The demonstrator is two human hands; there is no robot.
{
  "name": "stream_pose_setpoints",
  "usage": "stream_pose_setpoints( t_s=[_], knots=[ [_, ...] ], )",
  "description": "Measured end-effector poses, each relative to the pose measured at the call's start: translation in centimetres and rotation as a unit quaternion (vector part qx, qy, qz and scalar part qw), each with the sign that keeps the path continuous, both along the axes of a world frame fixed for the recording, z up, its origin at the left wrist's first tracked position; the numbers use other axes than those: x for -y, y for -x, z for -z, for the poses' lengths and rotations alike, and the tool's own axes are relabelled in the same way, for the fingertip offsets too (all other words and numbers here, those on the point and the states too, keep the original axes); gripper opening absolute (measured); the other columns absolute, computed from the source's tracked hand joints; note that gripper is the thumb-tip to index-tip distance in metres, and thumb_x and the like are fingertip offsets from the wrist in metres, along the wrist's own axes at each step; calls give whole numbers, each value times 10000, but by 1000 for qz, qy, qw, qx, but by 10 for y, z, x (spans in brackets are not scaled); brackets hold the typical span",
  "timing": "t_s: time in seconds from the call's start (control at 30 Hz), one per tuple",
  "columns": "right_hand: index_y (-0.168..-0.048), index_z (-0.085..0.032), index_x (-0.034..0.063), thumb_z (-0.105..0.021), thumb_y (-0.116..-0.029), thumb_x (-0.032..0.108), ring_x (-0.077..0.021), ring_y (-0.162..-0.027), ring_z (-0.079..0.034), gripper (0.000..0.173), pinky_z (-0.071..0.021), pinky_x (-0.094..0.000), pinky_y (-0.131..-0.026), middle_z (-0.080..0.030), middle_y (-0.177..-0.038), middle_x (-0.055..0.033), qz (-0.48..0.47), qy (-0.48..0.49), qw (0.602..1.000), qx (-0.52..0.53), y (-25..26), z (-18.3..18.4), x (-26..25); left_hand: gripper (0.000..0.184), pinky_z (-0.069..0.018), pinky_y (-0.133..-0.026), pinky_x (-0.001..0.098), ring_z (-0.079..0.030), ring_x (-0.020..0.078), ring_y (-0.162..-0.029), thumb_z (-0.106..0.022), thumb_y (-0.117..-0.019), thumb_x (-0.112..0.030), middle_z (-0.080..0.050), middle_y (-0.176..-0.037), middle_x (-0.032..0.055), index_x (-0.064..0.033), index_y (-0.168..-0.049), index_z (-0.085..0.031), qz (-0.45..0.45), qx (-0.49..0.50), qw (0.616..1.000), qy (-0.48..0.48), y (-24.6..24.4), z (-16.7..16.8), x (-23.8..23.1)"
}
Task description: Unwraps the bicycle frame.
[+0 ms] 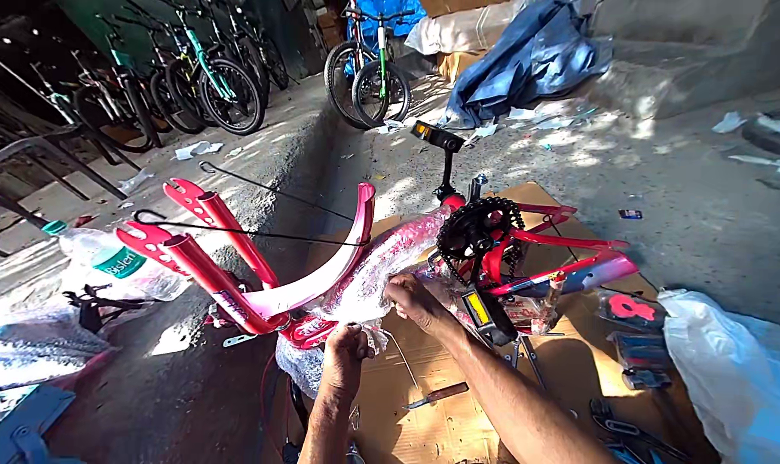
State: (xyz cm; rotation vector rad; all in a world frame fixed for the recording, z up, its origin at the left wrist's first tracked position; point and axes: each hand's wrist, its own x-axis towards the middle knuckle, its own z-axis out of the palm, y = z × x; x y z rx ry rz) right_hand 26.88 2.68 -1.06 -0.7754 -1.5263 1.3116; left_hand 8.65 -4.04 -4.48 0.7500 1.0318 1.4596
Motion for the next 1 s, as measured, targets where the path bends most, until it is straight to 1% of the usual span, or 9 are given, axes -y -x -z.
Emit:
stream_pose_setpoints(
  t_s=[0.13, 0.2, 0.27, 0.37, 0.47, 0.53, 0.7, 0.87, 1.0],
  knots=[
    [-662, -557, 86, -581, -965, 240, -89, -472, -421, 340, -366, -275, -473, -464, -564, 1, 13, -21, 999, 45, 3, -6, -2, 324, -573, -519, 350, -588, 160, -496, -514, -961, -57, -614, -724, 70, 47, -1262, -575, -65, -199, 977, -46, -1, 2, 18],
    [-725, -583, 46, -655, -983, 339, -131, -533, -457, 397, -408, -319, -529, -498, -626, -43, -5, -12, 995, 103, -3, -16, -2, 393, -593, -544, 309, -630, 138, -597, -680, -912, -153, -651, -1128, 101, 13, -1264, -623, -125, -392, 906, -99, -7, 13, 22],
    [-758, -571, 34, -668, -988, 395, -161, -554, -468, 439, -417, -353, -549, -501, -654, -71, -15, 3, 988, 152, -6, -24, 0, 392, -581, -566, 275, -639, 98, -647, -719, -890, -233, -612, -1285, 123, -49, -1234, -677, -159, -556, 807, -124, -7, 24, 20],
    [-770, -575, 48, -659, -991, 386, -138, -528, -457, 413, -403, -314, -520, -499, -641, -56, -22, 19, 989, 145, -5, -24, 3, 383, -599, -651, 353, -677, 140, -744, -699, -942, -345, -637, -1283, 111, -112, -1246, -713, -145, -663, 726, -114, 0, 32, 11],
    [-762, -581, 45, -662, -997, 356, -136, -534, -457, 398, -399, -309, -526, -503, -639, -51, -25, 20, 993, 114, -3, -20, 0, 256, -569, -853, 424, -670, 225, -951, -609, -988, -302, -697, -1068, 80, -101, -1070, -746, -141, -691, 680, -199, 14, 30, -1],
    [-790, -604, 45, -651, -1006, 339, -131, -536, -472, 367, -411, -298, -526, -526, -654, -53, -26, 18, 993, 113, -5, -20, 3, 220, -521, -963, 445, -650, 243, -1055, -590, -993, -238, -720, -1037, 60, -98, -1049, -750, -143, -667, 691, -239, 24, 27, 0],
    [-801, -621, 62, -648, -1007, 344, -118, -495, -449, 350, -389, -268, -479, -525, -636, -44, -13, 13, 995, 98, -4, -17, 8, 268, -582, -894, 290, -702, 65, -956, -525, -1063, -229, -743, -1014, 16, -57, -1117, -722, -182, -486, 832, -198, 25, 28, 12],
    [-779, -603, 71, -640, -1008, 354, -128, -493, -438, 366, -369, -277, -474, -511, -628, -48, -2, 12, 995, 99, -1, -15, 8, 469, -408, -1123, 437, -584, 215, -1237, -378, -1095, -382, -715, -1207, 37, -85, -1142, -739, -145, -542, 790, -247, 23, 41, 14],
    [-807, -620, 69, -641, -1007, 370, -128, -477, -440, 362, -375, -273, -458, -515, -622, -50, 0, 16, 995, 101, -2, -14, 9, 520, -483, -915, 353, -615, 116, -971, -310, -1100, -387, -698, -1012, -6, -111, -1048, -748, -158, -486, 843, -168, 12, 43, 13]
  ],
)
